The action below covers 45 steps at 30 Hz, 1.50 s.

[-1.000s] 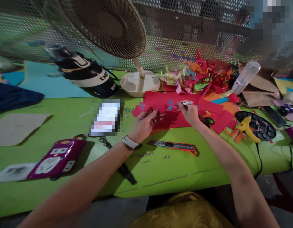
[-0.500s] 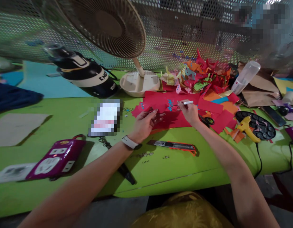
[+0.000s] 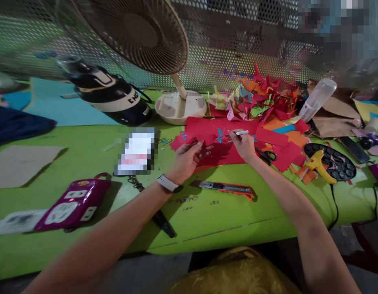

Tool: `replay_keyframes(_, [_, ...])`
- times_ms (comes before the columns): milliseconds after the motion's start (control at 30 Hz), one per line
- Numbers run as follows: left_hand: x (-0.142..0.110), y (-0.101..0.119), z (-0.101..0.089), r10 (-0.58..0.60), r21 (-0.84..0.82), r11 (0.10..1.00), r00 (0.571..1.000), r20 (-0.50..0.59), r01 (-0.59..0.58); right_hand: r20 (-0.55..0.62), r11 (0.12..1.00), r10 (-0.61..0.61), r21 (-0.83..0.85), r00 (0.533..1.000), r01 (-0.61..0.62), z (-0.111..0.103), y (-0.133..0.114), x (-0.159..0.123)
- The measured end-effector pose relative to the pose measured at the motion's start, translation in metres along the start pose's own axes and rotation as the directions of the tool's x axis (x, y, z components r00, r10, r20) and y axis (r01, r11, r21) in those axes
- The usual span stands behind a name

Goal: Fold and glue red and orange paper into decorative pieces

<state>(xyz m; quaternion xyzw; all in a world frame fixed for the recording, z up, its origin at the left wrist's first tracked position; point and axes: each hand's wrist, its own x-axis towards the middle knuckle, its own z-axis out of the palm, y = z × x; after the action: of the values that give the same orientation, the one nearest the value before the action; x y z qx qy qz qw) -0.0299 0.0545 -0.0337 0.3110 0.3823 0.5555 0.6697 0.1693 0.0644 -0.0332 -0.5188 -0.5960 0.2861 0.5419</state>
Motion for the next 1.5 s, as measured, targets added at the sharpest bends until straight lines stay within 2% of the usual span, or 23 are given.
replay_keyframes(100, [-0.0001, -0.0006, -0.0001, 0.005, 0.005, 1.000, 1.000, -0.003, -0.005, -0.016, 1.000, -0.024, 0.013, 1.000, 0.024, 0.0000, 0.0016, 0.0004])
replay_keyframes(233, [-0.0001, -0.0005, 0.0006, 0.002, 0.008, 1.000, 1.000, -0.018, -0.002, -0.032, 1.000, 0.006, -0.004, 0.999, -0.006, -0.0011, 0.0045, 0.0017])
replay_keyframes(700, [0.0009, -0.0013, -0.0007, 0.003, 0.006, 1.000, 1.000, -0.007, -0.003, -0.013, 0.999, -0.030, -0.023, 0.999, 0.030, 0.0004, 0.0030, 0.0008])
replay_keyframes(1500, [-0.0003, -0.0003, -0.0008, 0.009, 0.029, 1.000, 1.000, -0.010, -0.009, -0.015, 0.996, 0.054, 0.077, 0.998, -0.053, 0.0055, 0.0060, 0.0017])
